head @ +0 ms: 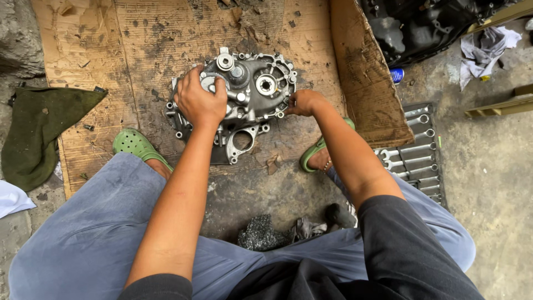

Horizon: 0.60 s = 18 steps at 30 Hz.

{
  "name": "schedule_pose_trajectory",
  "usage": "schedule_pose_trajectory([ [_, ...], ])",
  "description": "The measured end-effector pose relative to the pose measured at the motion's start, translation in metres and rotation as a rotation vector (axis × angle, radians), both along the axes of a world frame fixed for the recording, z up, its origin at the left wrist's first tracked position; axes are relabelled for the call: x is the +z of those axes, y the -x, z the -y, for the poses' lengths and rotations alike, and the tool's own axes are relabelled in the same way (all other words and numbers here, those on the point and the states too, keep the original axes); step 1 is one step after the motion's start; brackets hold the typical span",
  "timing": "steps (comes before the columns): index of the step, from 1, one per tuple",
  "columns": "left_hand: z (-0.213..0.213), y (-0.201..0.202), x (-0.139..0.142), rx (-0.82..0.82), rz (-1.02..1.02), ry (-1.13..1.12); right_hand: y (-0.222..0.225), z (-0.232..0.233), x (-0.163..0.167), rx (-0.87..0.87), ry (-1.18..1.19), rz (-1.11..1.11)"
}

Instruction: The person sits on the floor and uses a wrench to tighten bolts on a disassembled engine block. They repeatedly adjust the wrench and reposition their hands to secure multiple fasteners around the engine casing.

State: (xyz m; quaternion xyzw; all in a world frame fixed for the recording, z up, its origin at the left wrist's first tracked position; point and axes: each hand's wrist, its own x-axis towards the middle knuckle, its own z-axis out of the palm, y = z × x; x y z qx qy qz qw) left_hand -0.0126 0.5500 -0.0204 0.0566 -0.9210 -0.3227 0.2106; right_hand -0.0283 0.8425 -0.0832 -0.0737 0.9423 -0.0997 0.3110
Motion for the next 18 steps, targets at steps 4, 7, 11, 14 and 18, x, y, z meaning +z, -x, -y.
schedule_pose_trajectory([
  [4, 0.0, 0.001, 0.001, 0.003, -0.005, -0.01, -0.013, -0.001, 0.001, -0.25, 0.105, 0.194],
  [7, 0.0, 0.001, 0.0, 0.0, -0.002, -0.023, -0.053, 0.012, -0.011, -0.675, 0.508, 0.309],
  [11, 0.0, -0.002, -0.002, -0.001, -0.011, -0.024, -0.097, 0.063, -0.04, -1.408, 1.544, 0.451],
  [14, -0.001, -0.003, 0.0, 0.008, -0.02, -0.024, -0.1, 0.106, -0.051, -1.671, 2.033, 0.399],
  [18, -0.001, -0.003, 0.005, -0.007, -0.058, -0.02, -0.087, 0.121, -0.033, -1.731, 2.55, 0.539],
])
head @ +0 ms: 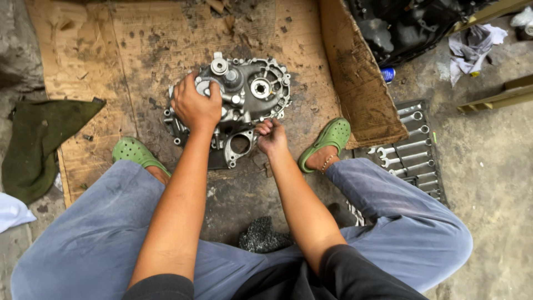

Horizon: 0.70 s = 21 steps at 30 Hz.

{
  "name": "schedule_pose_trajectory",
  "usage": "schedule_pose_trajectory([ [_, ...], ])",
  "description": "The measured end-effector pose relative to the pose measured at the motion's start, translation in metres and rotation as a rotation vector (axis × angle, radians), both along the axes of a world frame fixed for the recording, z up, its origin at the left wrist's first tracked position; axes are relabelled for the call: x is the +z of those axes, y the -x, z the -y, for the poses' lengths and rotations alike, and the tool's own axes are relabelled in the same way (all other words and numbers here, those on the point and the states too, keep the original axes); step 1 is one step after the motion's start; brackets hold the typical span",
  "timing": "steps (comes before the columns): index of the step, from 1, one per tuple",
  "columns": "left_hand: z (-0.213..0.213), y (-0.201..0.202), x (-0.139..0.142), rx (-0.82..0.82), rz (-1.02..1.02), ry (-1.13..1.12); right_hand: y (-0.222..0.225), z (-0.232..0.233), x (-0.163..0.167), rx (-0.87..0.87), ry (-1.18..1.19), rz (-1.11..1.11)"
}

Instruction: The person sits on the floor and uses a wrench to tighten bolts on a disassembled engine block. They repeatedly adjust the wrench and reposition their hands to secure multiple fasteners around the engine casing.

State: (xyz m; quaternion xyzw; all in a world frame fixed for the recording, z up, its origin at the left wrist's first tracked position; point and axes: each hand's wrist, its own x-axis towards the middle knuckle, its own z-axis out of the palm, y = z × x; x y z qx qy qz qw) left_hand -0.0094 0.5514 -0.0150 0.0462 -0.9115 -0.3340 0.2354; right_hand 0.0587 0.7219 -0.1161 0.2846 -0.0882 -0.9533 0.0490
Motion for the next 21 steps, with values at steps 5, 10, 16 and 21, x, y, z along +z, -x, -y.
schedule_pose_trajectory([
  [5, 0.0, 0.0, -0.001, 0.014, 0.037, 0.002, -0.005, -0.045, 0.028, 0.477, -1.017, -0.05],
  [10, 0.002, 0.0, -0.006, 0.004, 0.024, 0.008, -0.003, -0.094, 0.029, 1.032, -2.428, -0.045],
  [16, 0.003, 0.003, -0.005, 0.015, 0.046, -0.003, 0.035, -0.121, 0.021, 1.434, -2.481, -0.259],
  [21, 0.0, 0.004, -0.009, 0.007, 0.008, 0.016, 0.065, -0.121, 0.029, 1.726, -2.409, -0.349],
])
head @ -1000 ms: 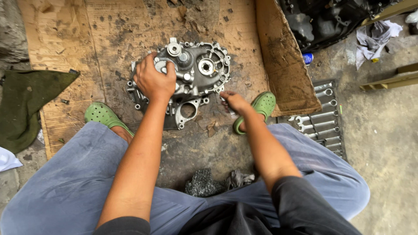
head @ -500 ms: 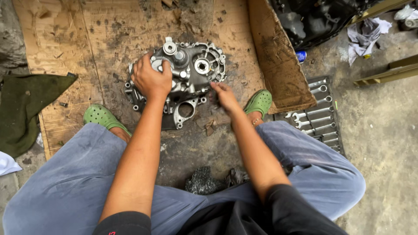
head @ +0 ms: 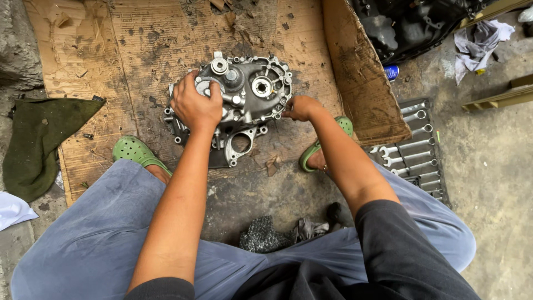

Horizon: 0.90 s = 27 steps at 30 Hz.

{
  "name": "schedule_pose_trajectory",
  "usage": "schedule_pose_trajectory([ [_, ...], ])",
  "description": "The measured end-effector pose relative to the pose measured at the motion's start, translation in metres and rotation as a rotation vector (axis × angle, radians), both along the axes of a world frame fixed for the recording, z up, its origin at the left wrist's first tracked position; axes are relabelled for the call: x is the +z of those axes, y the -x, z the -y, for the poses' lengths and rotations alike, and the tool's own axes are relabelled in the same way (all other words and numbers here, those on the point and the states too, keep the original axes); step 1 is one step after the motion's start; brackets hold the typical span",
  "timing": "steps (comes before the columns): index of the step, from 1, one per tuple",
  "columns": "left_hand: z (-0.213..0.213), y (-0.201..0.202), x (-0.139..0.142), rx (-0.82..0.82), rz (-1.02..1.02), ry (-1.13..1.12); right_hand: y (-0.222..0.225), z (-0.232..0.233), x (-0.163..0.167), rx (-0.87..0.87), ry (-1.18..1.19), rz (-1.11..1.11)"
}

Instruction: The person sits on the floor and uses a wrench to tighten bolts on a disassembled engine block. They repeatedly adjust the wrench and reposition their hands to secure multiple fasteners around the engine casing.

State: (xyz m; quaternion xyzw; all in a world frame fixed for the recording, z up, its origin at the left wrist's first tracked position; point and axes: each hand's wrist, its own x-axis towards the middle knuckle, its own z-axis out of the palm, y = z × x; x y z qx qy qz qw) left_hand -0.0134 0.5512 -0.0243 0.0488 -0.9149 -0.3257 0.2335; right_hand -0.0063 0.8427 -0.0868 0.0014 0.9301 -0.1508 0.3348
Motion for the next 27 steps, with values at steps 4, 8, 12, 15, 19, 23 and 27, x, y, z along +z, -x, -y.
schedule_pose_trajectory([
  [4, 0.0, 0.0, -0.002, 0.003, 0.023, -0.011, 0.024, 0.008, 0.005, 0.131, -0.039, 0.042],
  [8, 0.0, 0.001, 0.0, -0.001, 0.008, -0.009, 0.021, 0.001, 0.006, 0.052, 0.059, 0.075],
  [12, -0.001, 0.001, 0.0, -0.005, 0.008, -0.013, -0.033, 0.009, -0.002, -0.519, 0.499, 0.169],
  [15, -0.002, -0.001, -0.002, -0.002, -0.035, -0.01, -0.073, 0.049, -0.02, -1.102, 1.398, 0.255],
  [19, -0.003, -0.005, 0.0, -0.006, -0.019, -0.01, -0.076, 0.111, -0.032, -1.6, 1.973, 0.094],
  [23, -0.006, -0.004, 0.007, -0.032, -0.041, -0.024, -0.054, 0.115, -0.01, -1.746, 2.297, 0.159],
  [27, -0.008, -0.004, 0.01, -0.003, -0.014, -0.014, -0.061, 0.069, 0.013, -1.348, 1.656, -0.062],
])
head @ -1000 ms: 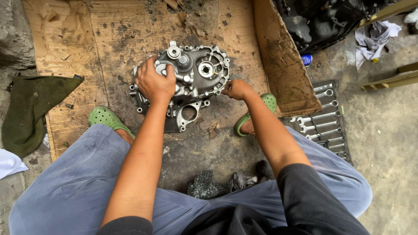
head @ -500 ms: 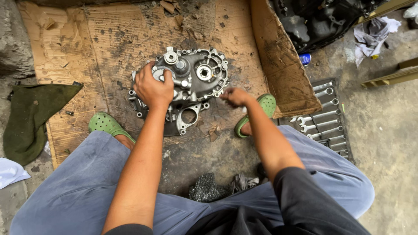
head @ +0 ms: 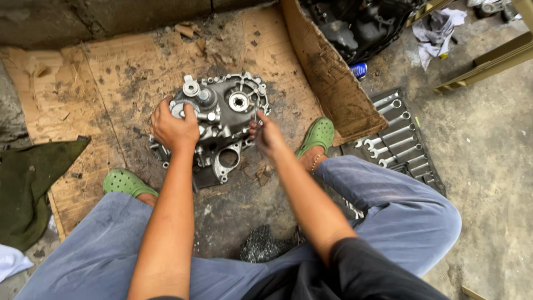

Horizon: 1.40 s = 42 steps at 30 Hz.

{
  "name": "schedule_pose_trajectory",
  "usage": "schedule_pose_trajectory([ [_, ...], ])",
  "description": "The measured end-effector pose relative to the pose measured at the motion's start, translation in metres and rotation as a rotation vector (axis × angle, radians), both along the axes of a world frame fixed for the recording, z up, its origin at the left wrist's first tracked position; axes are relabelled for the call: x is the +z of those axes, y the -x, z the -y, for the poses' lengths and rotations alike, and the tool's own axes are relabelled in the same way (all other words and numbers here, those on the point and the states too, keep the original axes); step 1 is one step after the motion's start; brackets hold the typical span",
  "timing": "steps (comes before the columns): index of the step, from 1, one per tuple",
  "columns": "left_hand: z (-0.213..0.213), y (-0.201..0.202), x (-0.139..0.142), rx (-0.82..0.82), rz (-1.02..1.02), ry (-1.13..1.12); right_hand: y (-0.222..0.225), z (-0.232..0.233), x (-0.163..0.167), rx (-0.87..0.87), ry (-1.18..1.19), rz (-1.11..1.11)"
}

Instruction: The person sits on the floor and uses a wrench to tighten bolts on a disassembled engine block. They repeatedly adjust the wrench and reposition their hands to secure multiple fasteners around the engine casing.

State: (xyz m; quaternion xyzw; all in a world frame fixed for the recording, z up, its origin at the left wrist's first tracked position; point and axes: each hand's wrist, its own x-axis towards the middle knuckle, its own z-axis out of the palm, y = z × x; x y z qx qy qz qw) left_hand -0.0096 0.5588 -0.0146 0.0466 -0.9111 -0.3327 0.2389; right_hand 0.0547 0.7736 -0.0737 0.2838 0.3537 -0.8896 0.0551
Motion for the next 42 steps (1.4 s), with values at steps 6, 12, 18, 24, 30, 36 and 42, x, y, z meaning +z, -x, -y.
schedule_pose_trajectory([
  [6, 0.001, -0.002, -0.007, -0.007, 0.032, -0.015, -0.016, -0.066, -0.006, 0.618, -1.574, 0.047],
  [12, 0.002, 0.001, -0.007, -0.002, -0.009, 0.004, 0.026, -0.077, -0.018, 1.047, -1.745, 0.005],
  [18, 0.001, 0.004, -0.011, 0.001, 0.012, 0.02, 0.065, -0.075, 0.0, 1.376, -1.802, 0.034],
  [24, 0.002, 0.005, -0.016, -0.016, 0.026, 0.009, 0.08, -0.077, -0.001, 1.473, -1.769, 0.064],
  [30, 0.001, 0.004, -0.016, -0.008, -0.015, 0.038, 0.023, -0.071, -0.03, 0.885, -1.09, 0.146],
  [36, 0.001, -0.001, -0.017, -0.007, -0.031, 0.021, -0.019, 0.017, -0.061, -0.073, 0.13, 0.228],
  [42, 0.0, 0.0, -0.011, -0.027, -0.011, 0.009, 0.003, 0.042, -0.036, -0.325, 0.524, 0.049],
])
